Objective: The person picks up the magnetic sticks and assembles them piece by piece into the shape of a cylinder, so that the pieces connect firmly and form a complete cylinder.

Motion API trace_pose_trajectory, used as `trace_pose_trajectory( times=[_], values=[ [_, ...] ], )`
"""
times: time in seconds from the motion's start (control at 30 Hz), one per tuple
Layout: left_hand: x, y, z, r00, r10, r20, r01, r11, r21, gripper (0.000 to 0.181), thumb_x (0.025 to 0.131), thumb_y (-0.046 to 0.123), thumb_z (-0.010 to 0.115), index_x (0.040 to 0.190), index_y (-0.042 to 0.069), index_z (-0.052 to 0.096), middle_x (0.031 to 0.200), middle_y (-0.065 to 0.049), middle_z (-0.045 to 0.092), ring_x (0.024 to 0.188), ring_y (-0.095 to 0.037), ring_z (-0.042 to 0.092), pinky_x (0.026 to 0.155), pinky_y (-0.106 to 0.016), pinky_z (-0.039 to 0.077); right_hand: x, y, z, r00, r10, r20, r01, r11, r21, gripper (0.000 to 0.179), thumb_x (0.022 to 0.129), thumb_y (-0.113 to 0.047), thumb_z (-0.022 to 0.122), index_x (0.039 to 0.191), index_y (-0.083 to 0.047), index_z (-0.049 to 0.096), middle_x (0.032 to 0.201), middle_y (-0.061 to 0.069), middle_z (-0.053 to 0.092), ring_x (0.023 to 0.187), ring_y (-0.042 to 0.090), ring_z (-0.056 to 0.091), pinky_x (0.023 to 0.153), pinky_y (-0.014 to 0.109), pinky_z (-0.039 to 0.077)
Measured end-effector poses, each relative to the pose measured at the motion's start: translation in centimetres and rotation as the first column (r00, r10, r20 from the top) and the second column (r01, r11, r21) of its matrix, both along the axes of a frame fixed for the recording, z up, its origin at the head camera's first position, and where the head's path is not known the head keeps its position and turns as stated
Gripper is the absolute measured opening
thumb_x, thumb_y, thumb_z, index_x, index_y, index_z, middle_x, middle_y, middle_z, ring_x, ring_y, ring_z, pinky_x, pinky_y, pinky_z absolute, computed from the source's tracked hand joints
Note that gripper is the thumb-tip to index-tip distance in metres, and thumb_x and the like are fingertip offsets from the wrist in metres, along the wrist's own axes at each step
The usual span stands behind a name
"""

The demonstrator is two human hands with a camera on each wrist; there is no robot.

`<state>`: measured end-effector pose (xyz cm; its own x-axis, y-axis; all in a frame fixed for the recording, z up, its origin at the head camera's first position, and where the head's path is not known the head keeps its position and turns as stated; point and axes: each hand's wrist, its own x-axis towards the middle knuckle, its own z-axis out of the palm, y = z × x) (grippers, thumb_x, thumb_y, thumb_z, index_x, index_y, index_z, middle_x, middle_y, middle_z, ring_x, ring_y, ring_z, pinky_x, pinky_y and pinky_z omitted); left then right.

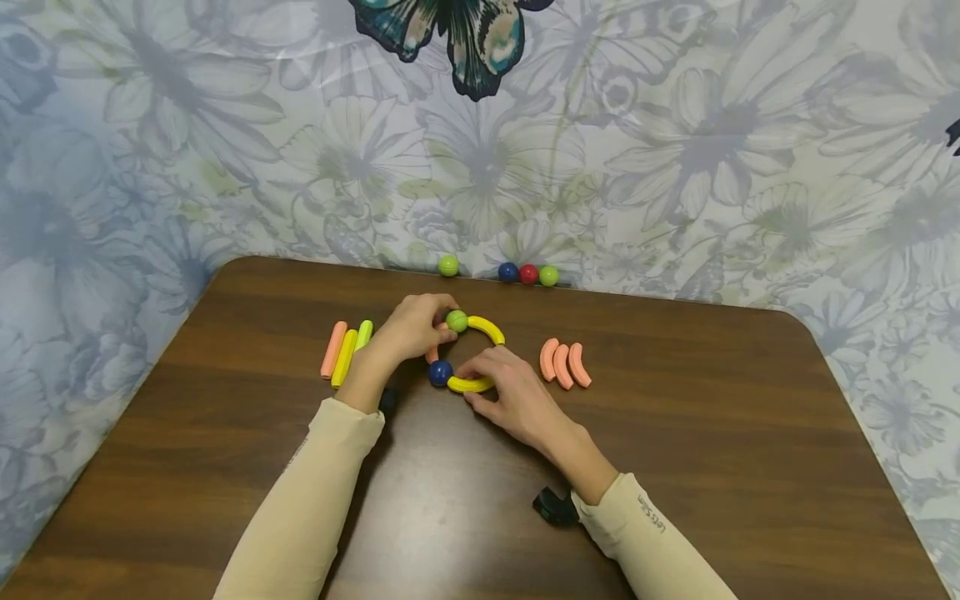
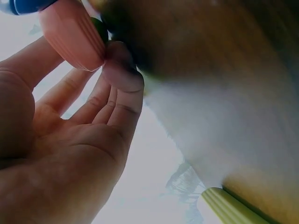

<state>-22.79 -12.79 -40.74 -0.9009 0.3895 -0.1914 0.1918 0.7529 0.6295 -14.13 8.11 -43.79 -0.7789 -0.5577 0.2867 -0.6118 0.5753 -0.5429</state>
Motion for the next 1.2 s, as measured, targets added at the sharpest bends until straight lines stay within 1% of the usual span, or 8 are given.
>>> trace_pose_trajectory(
  times=[0.2,0.4,0.57,0.73,0.83,0.93,1.07,1.2],
  values=[
    [0.2,-0.5,-0.2,1.000,0.006,-0.018,-0.006,1.000,0.002,0.048,0.098,0.017,0.076,0.143,0.006,0.061,0.096,-0.012,0.068,0.068,-0.021,0.069,0.087,-0.042,0.054,-0.4,0.5,0.1,1.000,-0.001,0.014,0.001,1.000,-0.002,0.027,0.091,-0.021,0.085,0.115,-0.014,0.075,0.111,-0.003,0.072,0.107,0.014,0.061,0.095,0.035,0.053],
    [0.1,-0.9,-0.4,0.999,0.030,-0.039,-0.030,1.000,0.000,0.044,0.097,0.018,0.077,0.138,0.006,0.065,0.099,-0.012,0.068,0.088,-0.027,0.063,0.083,-0.042,0.051,-3.8,2.6,2.9,0.990,-0.137,0.022,0.139,0.988,-0.074,0.027,0.097,-0.023,0.079,0.120,-0.009,0.076,0.116,0.004,0.074,0.112,0.024,0.064,0.098,0.044,0.053],
    [0.1,-0.8,-0.6,0.999,0.019,-0.036,-0.018,1.000,0.001,0.043,0.098,0.018,0.075,0.138,0.006,0.065,0.097,-0.012,0.067,0.089,-0.026,0.062,0.081,-0.040,0.050,-7.1,4.7,4.4,0.955,-0.295,0.028,0.296,0.947,-0.124,0.024,0.099,-0.016,0.074,0.123,-0.008,0.074,0.121,0.008,0.074,0.117,0.028,0.065,0.104,0.047,0.050],
    [0.0,-0.6,-0.5,0.999,0.023,-0.043,-0.023,1.000,0.002,0.043,0.097,0.018,0.076,0.138,0.007,0.065,0.094,-0.011,0.066,0.086,-0.026,0.063,0.079,-0.039,0.049,-10.0,6.1,4.3,0.909,-0.407,0.091,0.417,0.890,-0.182,0.025,0.099,-0.009,0.071,0.123,-0.003,0.074,0.122,0.016,0.073,0.114,0.036,0.067,0.099,0.049,0.054],
    [-0.1,-0.7,-0.5,0.999,0.027,-0.043,-0.027,1.000,0.001,0.043,0.097,0.018,0.076,0.138,0.007,0.065,0.095,-0.011,0.066,0.086,-0.026,0.063,0.080,-0.040,0.050,-11.3,6.6,3.9,0.876,-0.467,0.121,0.480,0.867,-0.133,0.031,0.097,-0.008,0.071,0.127,0.000,0.071,0.127,0.020,0.071,0.116,0.039,0.066,0.101,0.051,0.053],
    [-0.2,-0.7,-0.6,0.999,0.022,-0.036,-0.022,1.000,0.004,0.043,0.098,0.019,0.075,0.139,0.008,0.064,0.097,-0.011,0.067,0.088,-0.026,0.064,0.082,-0.041,0.050,-12.2,6.9,3.3,0.854,-0.502,0.137,0.509,0.860,-0.020,0.040,0.096,-0.008,0.073,0.135,-0.001,0.066,0.139,0.024,0.063,0.126,0.042,0.061,0.113,0.055,0.042],
    [-0.3,-0.7,-0.7,0.999,0.021,-0.031,-0.021,1.000,-0.003,0.043,0.098,0.019,0.075,0.139,0.009,0.065,0.100,-0.011,0.068,0.092,-0.026,0.064,0.084,-0.042,0.051,-12.7,6.9,2.6,0.845,-0.508,0.164,0.495,0.861,0.116,0.052,0.097,-0.012,0.073,0.147,-0.004,0.058,0.151,0.026,0.050,0.140,0.045,0.048,0.122,0.058,0.032],
    [-0.3,-0.7,-0.7,0.999,0.023,-0.029,-0.024,1.000,-0.009,0.043,0.098,0.019,0.075,0.138,0.009,0.065,0.102,-0.012,0.070,0.095,-0.028,0.065,0.087,-0.043,0.052,-12.8,6.6,1.8,0.839,-0.514,0.180,0.495,0.857,0.140,0.050,0.098,-0.013,0.074,0.145,-0.007,0.059,0.151,0.026,0.048,0.142,0.044,0.045,0.119,0.056,0.038]
  ],
)
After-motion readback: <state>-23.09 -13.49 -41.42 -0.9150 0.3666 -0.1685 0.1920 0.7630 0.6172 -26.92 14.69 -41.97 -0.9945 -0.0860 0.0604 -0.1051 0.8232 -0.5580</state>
